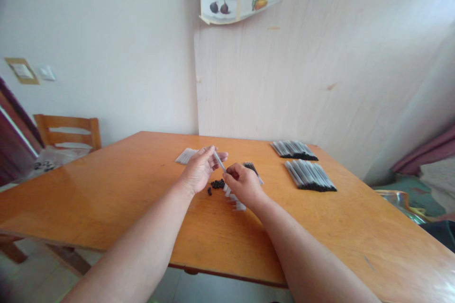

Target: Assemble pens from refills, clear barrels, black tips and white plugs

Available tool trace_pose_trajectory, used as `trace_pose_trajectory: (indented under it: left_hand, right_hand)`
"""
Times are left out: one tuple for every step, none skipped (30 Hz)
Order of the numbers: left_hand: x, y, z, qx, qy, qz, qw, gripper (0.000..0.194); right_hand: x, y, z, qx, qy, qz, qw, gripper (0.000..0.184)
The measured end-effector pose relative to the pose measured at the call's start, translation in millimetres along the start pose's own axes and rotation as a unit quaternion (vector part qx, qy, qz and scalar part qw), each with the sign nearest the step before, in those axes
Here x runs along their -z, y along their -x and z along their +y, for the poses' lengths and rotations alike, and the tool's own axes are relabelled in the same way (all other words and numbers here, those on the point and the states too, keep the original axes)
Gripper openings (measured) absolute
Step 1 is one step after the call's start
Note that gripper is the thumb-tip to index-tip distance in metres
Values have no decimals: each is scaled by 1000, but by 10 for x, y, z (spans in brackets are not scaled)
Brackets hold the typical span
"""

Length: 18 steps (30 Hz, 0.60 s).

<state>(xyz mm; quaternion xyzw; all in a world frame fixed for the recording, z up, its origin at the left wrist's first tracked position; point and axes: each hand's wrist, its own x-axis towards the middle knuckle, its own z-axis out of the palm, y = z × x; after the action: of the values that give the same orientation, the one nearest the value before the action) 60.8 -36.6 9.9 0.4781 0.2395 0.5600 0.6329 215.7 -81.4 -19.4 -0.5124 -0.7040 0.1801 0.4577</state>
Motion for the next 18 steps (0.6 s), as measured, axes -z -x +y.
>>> trace_pose_trajectory:
  left_hand:
    - [7, -7, 9, -1, 14, 13, 1000, 35]
    - [16, -15, 16, -1, 23, 24, 999, 36]
    - [27, -23, 19, -1, 28, 33, 999, 37]
    - [39, -30, 19, -1, 29, 42, 999, 36]
    - [53, -37, 15, -2, 29, 48, 998, 35]
    - [66, -43, 10, -2, 29, 51, 998, 33]
    - [79, -48, 4, -5, 28, 53, 998, 31]
    - [91, -52, -1, -7, 27, 53, 998, 29]
    - [101, -56, -5, -8, 27, 52, 998, 26]
    - [110, -59, -8, -9, 27, 52, 998, 25]
    - [116, -63, -9, -8, 27, 52, 998, 24]
    - [121, -66, -9, -7, 28, 52, 998, 24]
    - [125, -70, -9, -4, 27, 54, 998, 26]
    - [127, -74, -10, -2, 26, 55, 998, 28]
    - [128, -78, -12, -2, 21, 56, 998, 30]
    - [128, -80, -14, -2, 15, 57, 998, 31]
    - [127, -81, -16, -3, 7, 60, 998, 31]
    - [127, -81, -17, -5, 1, 64, 998, 31]
  right_hand:
    - [2, 2, -7, 0, 3, -1, 1000, 19]
    - [2, 5, -13, 0, 3, -2, 1000, 19]
    - [2, 7, -17, -1, 2, -4, 1000, 19]
    - [3, 10, -19, -1, 1, -6, 1000, 19]
    - [5, 12, -20, -1, 0, -8, 1000, 19]
    - [7, 14, -20, -1, -1, -11, 1000, 19]
    - [11, 16, -19, -1, -1, -14, 1000, 20]
    - [14, 17, -18, 0, -2, -16, 1000, 20]
    - [17, 17, -17, 0, -3, -17, 1000, 21]
    - [19, 16, -14, -1, -5, -20, 1000, 21]
    - [20, 15, -12, -3, -6, -21, 1000, 22]
    - [20, 13, -9, -5, -7, -22, 1000, 22]
    - [19, 10, -5, -8, -7, -23, 1000, 23]
    - [18, 9, -2, -10, -7, -25, 1000, 23]
    - [17, 7, 1, -12, -6, -26, 1000, 23]
    - [17, 6, 4, -12, -5, -28, 1000, 24]
    - [17, 5, 5, -11, -5, -30, 999, 24]
    - [18, 6, 7, -10, -6, -33, 999, 24]
